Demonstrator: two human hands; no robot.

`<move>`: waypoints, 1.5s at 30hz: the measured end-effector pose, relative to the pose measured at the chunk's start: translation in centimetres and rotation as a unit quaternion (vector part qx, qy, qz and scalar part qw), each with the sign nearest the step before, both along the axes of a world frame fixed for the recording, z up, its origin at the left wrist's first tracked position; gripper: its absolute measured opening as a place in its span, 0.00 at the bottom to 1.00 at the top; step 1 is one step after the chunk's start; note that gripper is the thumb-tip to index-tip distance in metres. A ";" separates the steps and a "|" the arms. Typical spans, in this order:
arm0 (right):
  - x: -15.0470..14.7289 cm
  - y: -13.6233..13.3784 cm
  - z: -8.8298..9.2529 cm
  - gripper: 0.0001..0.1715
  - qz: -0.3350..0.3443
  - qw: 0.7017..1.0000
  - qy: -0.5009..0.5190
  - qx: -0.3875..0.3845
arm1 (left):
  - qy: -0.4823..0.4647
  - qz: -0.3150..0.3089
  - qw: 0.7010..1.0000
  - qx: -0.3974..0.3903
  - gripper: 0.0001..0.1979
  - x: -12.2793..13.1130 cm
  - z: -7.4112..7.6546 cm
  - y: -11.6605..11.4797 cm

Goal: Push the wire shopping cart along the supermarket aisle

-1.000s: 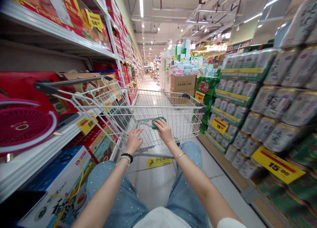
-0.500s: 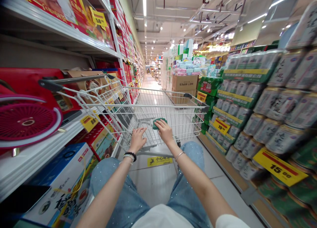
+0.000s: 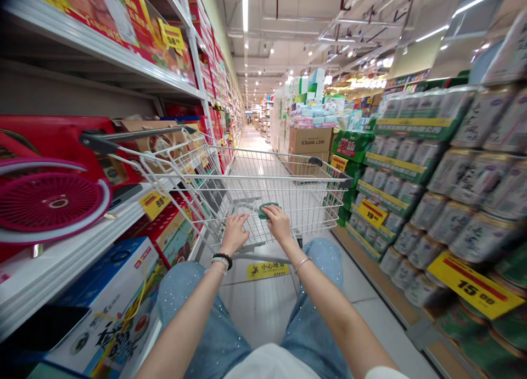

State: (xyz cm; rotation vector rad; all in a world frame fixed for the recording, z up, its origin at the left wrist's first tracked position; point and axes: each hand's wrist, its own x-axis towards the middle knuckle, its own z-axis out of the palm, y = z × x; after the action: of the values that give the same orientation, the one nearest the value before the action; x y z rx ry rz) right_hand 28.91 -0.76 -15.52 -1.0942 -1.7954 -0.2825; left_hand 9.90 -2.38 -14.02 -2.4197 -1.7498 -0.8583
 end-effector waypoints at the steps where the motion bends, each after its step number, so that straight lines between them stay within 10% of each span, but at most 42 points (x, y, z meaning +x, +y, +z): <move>1: -0.2 0.2 0.7 0.38 0.003 1.000 0.013 0.016 | 0.000 -0.003 1.000 0.005 0.32 0.0 -0.1 0.0; 6: -1.6 1.2 3.6 0.38 0.010 0.998 0.038 0.051 | -0.010 -0.010 1.000 0.008 0.32 0.2 -0.3 -0.2; 15: 0.4 -0.3 -1.5 0.35 0.017 1.000 0.020 -0.011 | -0.014 -0.041 0.999 -0.002 0.33 0.4 -0.6 -0.8; 23: -1.4 1.4 3.0 0.37 0.032 0.997 0.030 0.060 | -0.003 -0.034 0.999 0.009 0.34 1.0 -0.9 -1.4; 32: 0.0 -0.2 -1.9 0.35 0.044 0.999 -0.016 -0.008 | -0.002 -0.032 0.999 0.024 0.31 0.6 -0.4 -1.1; 41: -4.4 0.8 4.5 0.36 0.042 0.997 0.001 0.062 | 0.062 0.097 0.989 0.092 0.31 -2.8 0.8 -2.6; 45: -4.6 0.8 2.5 0.35 0.035 0.998 -0.024 0.042 | 0.090 0.079 0.991 0.056 0.32 -2.9 -0.1 -2.6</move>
State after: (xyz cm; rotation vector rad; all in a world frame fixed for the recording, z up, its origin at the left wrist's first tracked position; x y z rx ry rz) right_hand 24.29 0.06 -12.99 -0.9716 -1.8424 -0.3418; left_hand 6.99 -4.99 -14.12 -2.1776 -1.7486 -0.6786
